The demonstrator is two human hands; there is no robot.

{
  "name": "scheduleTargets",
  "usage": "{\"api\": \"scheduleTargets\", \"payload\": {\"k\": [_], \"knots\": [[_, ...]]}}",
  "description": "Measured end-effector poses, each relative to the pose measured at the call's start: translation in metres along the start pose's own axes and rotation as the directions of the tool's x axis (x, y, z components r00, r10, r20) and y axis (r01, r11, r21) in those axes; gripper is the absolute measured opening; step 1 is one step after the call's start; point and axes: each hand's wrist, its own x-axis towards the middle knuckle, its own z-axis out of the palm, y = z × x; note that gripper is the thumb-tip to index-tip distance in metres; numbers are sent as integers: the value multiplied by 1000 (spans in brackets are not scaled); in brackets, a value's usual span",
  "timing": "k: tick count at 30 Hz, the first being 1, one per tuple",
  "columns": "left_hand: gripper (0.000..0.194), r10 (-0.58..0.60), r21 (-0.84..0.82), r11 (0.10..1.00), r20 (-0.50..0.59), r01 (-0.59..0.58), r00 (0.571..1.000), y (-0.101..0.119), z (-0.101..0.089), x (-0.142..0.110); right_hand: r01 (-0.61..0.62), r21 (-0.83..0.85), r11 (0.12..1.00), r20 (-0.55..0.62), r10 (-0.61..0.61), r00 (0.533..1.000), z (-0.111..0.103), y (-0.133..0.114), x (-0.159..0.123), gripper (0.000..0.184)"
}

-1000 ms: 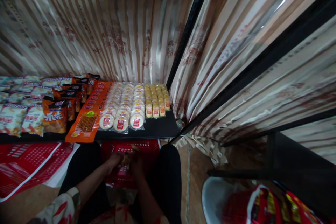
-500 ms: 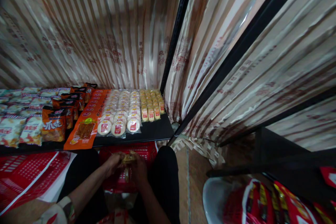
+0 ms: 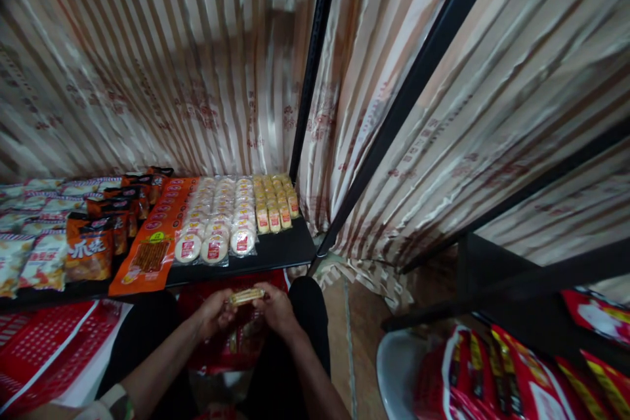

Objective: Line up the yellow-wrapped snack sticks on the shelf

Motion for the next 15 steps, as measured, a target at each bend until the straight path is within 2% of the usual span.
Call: {"api": "scheduleTargets", "payload": {"k": [4,6,10,15], "knots": [[17,-43,-128,990,70,51,997,2,3,-7,-11,124,992,74,2,997,-9,-3,2,34],[21,-71,-140,986,124,88,990,5,6,-14,-8,141,990,88,-5,996,-14,-7,2,34],[24,-89,-136,983,233,123,968,13,13,-27,-13,120,993,71,4,997,-24,-14,4,36],[22,-97,-159,976,284,147,954,15,19,-30,-51,253,966,65,36,997,-32,-12,7,45]]}}
